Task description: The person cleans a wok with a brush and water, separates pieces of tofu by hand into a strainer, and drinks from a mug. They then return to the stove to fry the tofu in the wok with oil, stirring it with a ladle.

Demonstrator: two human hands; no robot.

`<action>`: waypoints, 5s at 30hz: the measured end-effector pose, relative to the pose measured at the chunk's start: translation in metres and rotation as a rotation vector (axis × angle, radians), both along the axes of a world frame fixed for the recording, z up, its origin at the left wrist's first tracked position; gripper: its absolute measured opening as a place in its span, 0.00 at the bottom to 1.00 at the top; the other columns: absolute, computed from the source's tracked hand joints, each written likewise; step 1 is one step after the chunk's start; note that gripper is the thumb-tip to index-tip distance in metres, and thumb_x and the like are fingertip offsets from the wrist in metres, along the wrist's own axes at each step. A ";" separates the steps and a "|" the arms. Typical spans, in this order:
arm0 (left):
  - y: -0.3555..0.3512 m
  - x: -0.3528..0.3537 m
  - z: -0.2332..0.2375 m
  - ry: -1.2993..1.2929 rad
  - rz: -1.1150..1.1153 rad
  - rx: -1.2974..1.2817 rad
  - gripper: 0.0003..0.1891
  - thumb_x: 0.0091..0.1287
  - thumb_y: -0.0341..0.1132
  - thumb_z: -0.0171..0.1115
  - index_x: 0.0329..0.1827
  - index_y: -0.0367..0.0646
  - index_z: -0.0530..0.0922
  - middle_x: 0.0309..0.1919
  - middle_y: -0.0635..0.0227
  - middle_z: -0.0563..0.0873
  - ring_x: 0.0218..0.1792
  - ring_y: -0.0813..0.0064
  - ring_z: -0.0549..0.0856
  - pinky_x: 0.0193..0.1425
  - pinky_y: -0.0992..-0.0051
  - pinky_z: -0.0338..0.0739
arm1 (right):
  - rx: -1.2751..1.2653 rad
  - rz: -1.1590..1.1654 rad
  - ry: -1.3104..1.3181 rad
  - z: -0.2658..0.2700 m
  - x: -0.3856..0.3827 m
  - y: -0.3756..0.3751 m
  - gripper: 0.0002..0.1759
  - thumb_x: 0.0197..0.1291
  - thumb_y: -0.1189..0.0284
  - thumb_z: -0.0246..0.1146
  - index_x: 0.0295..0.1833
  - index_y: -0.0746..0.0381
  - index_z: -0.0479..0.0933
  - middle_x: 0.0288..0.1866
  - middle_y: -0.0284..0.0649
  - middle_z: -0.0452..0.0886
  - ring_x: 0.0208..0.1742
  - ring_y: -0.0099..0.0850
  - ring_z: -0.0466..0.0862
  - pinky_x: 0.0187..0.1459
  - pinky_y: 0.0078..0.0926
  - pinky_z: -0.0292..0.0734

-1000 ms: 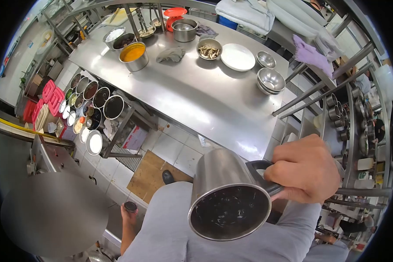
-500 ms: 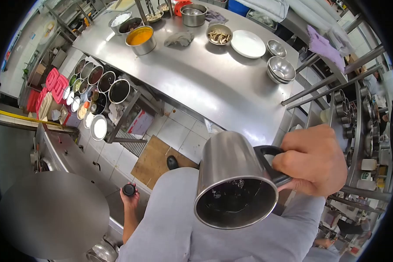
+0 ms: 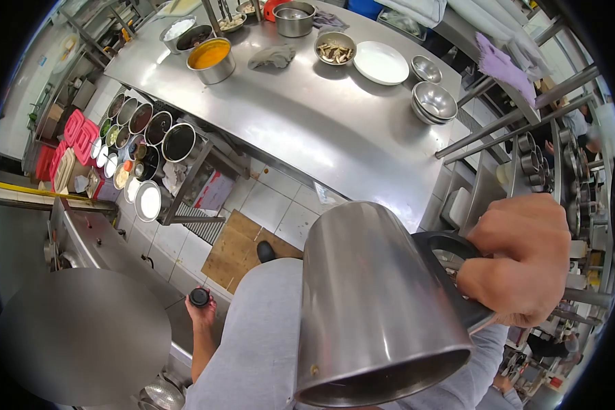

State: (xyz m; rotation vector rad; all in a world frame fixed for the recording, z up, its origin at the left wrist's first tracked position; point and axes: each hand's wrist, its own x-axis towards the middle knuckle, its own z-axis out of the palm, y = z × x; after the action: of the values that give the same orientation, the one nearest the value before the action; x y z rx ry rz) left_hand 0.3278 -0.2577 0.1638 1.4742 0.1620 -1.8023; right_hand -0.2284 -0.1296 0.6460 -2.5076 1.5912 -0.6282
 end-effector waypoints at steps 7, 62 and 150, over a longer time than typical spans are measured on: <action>0.007 0.012 -0.015 0.001 0.008 -0.035 0.25 0.67 0.60 0.41 0.53 0.53 0.76 0.38 0.64 0.84 0.26 0.67 0.79 0.26 0.69 0.72 | -0.045 -0.042 0.028 0.002 0.006 -0.002 0.17 0.30 0.58 0.66 0.28 0.53 0.73 0.18 0.31 0.62 0.10 0.24 0.62 0.12 0.22 0.48; -0.076 -0.143 0.093 0.313 -0.334 -0.481 0.29 0.69 0.60 0.42 0.59 0.47 0.73 0.43 0.58 0.79 0.36 0.67 0.78 0.34 0.72 0.74 | 0.343 -0.374 -0.339 -0.140 0.011 -0.055 0.15 0.58 0.61 0.64 0.33 0.63 0.74 0.24 0.43 0.72 0.28 0.43 0.74 0.30 0.36 0.67; -0.108 -0.160 -0.183 -0.643 -1.526 -0.751 0.22 0.65 0.43 0.56 0.58 0.41 0.76 0.38 0.53 0.85 0.40 0.57 0.85 0.46 0.65 0.78 | 0.997 -0.868 -0.706 -0.650 0.108 0.060 0.06 0.49 0.70 0.57 0.30 0.57 0.80 0.32 0.39 0.84 0.33 0.36 0.83 0.36 0.35 0.76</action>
State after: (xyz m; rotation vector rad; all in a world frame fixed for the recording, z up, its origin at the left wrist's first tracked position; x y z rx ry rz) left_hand 0.1678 -0.3654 -0.0194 1.4941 -2.1862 -1.7690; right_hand -0.1199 -0.0693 -0.0037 -0.7434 1.8998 -0.4829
